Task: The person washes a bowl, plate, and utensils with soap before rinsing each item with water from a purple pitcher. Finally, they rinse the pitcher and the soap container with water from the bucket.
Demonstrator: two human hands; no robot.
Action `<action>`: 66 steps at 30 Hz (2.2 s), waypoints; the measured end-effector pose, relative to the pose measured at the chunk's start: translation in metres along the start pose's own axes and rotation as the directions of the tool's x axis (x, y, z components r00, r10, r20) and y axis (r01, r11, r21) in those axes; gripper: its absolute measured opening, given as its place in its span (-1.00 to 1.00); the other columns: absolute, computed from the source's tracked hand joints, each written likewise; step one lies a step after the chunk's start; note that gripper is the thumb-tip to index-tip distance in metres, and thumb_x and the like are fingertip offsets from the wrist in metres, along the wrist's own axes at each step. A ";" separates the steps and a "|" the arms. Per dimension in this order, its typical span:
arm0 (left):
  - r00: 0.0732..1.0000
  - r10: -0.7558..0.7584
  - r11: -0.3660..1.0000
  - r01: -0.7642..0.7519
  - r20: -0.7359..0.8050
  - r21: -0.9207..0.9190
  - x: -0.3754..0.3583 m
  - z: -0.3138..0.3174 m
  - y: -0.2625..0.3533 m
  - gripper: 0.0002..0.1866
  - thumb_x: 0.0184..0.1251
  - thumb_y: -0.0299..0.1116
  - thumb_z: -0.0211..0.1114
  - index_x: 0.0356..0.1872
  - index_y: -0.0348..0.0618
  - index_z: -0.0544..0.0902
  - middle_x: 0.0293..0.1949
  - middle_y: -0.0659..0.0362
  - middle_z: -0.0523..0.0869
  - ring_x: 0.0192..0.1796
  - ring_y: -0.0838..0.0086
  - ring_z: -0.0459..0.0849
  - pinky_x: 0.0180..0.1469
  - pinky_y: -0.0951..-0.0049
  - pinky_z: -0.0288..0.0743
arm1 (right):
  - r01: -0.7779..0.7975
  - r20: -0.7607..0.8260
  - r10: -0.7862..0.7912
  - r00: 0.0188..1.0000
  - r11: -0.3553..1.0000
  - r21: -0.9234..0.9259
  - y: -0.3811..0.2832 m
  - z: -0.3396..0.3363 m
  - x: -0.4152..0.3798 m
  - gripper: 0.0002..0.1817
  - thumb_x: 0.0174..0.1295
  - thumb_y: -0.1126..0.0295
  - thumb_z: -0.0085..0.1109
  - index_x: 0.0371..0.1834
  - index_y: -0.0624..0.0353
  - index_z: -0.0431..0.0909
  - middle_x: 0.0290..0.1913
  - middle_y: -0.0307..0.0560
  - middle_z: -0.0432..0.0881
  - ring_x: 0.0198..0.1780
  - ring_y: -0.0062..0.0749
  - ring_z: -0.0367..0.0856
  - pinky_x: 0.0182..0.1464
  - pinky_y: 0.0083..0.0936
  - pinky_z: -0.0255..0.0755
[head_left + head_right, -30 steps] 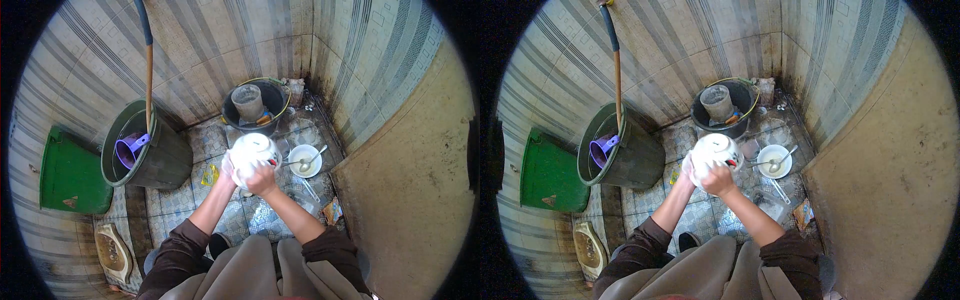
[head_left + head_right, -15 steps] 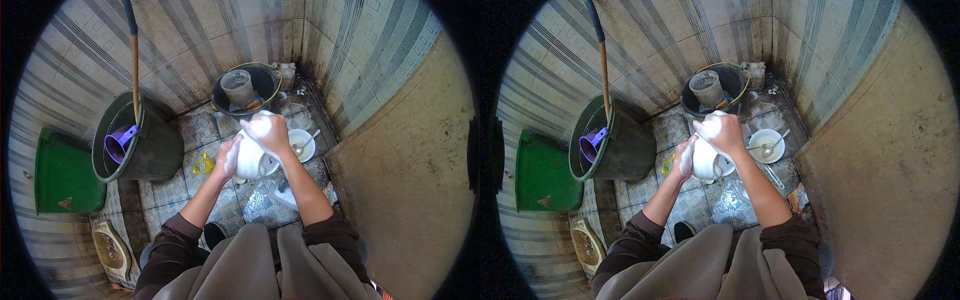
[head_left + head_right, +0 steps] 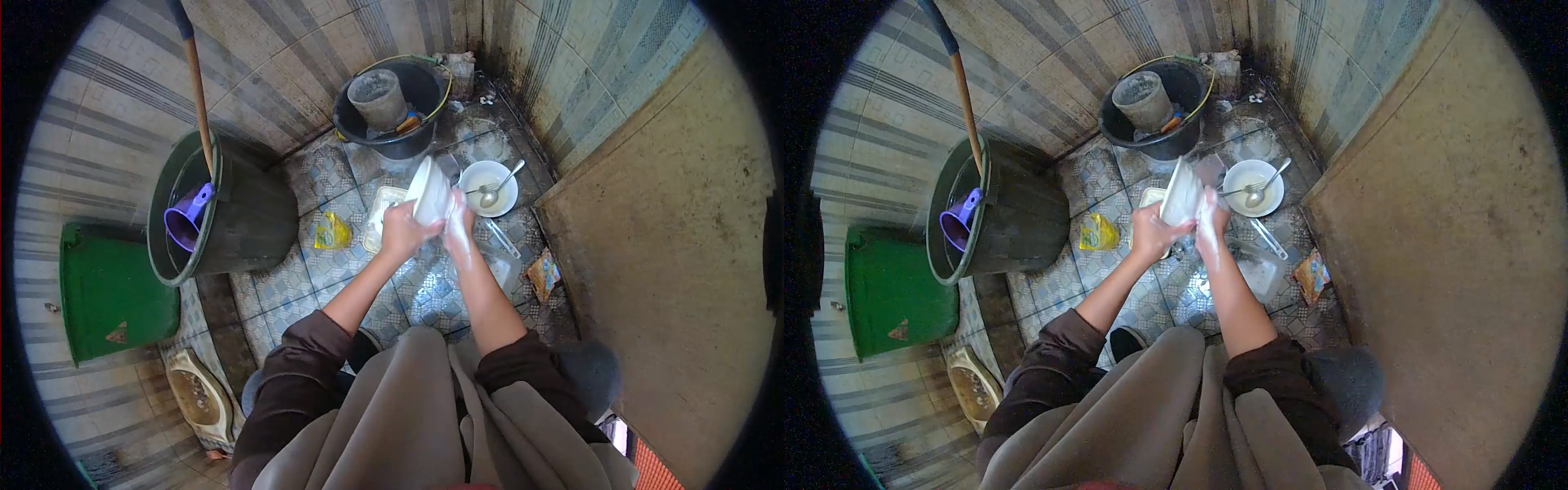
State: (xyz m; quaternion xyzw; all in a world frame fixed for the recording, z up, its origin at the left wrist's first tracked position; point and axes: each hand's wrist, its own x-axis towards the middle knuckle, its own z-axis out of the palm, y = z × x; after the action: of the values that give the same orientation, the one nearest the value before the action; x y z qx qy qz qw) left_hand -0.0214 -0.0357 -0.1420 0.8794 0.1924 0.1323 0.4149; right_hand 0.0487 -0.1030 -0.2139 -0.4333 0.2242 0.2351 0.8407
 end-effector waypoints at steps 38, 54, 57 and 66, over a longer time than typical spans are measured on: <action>0.757 0.168 0.671 -0.557 0.631 0.489 -0.053 0.130 -0.121 -0.66 -0.03 -0.43 -0.02 -0.13 -0.12 0.40 -0.14 0.14 0.47 -0.08 0.22 0.44 -0.22 0.39 0.47 | 0.240 0.063 -0.789 0.612 0.110 -0.965 -0.012 -0.119 0.041 -0.77 -0.14 0.23 0.15 -0.42 0.05 0.41 -0.40 -0.05 0.45 -0.38 -0.08 0.45 -0.38 -0.25 0.33; 0.897 -0.202 0.528 -0.238 0.393 0.815 0.101 0.195 -0.082 -0.76 0.10 -0.29 -0.07 -0.31 -0.08 0.55 -0.21 0.13 0.54 -0.14 0.35 0.51 -0.19 0.25 0.32 | 0.286 -0.131 -0.782 0.609 0.370 -0.884 -0.035 -0.076 0.069 -0.62 -0.31 0.14 0.30 -0.47 0.10 0.43 -0.46 -0.01 0.51 -0.39 -0.09 0.48 -0.36 -0.28 0.32; 0.888 -0.253 0.678 -0.120 0.384 0.725 0.095 0.177 -0.063 -0.75 0.13 -0.30 -0.10 -0.36 -0.14 0.55 -0.36 -0.01 0.59 -0.28 0.24 0.59 -0.27 0.25 0.43 | 0.179 -0.178 -0.667 0.723 0.431 -0.885 -0.039 -0.084 0.075 -0.67 -0.33 0.26 0.26 -0.45 0.11 0.44 -0.48 0.00 0.52 -0.34 -0.07 0.49 -0.31 -0.27 0.32; 0.929 -0.222 0.804 0.002 0.296 0.595 0.069 0.092 -0.024 -0.73 0.16 -0.21 -0.07 -0.29 -0.18 0.45 -0.45 -0.10 0.56 -0.36 0.02 0.53 -0.30 0.13 0.39 | 0.305 -0.317 -0.489 0.812 0.821 -0.483 -0.035 -0.061 0.110 -0.88 -0.01 0.39 0.00 -0.41 0.16 0.44 -0.51 -0.09 0.51 -0.42 -0.31 0.49 -0.39 -0.42 0.32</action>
State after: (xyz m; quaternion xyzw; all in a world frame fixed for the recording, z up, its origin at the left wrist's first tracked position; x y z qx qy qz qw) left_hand 0.0708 -0.0534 -0.2131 0.9599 0.1988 -0.1179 0.1589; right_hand 0.1459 -0.1503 -0.2882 -0.6782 0.2504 -0.0094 0.6909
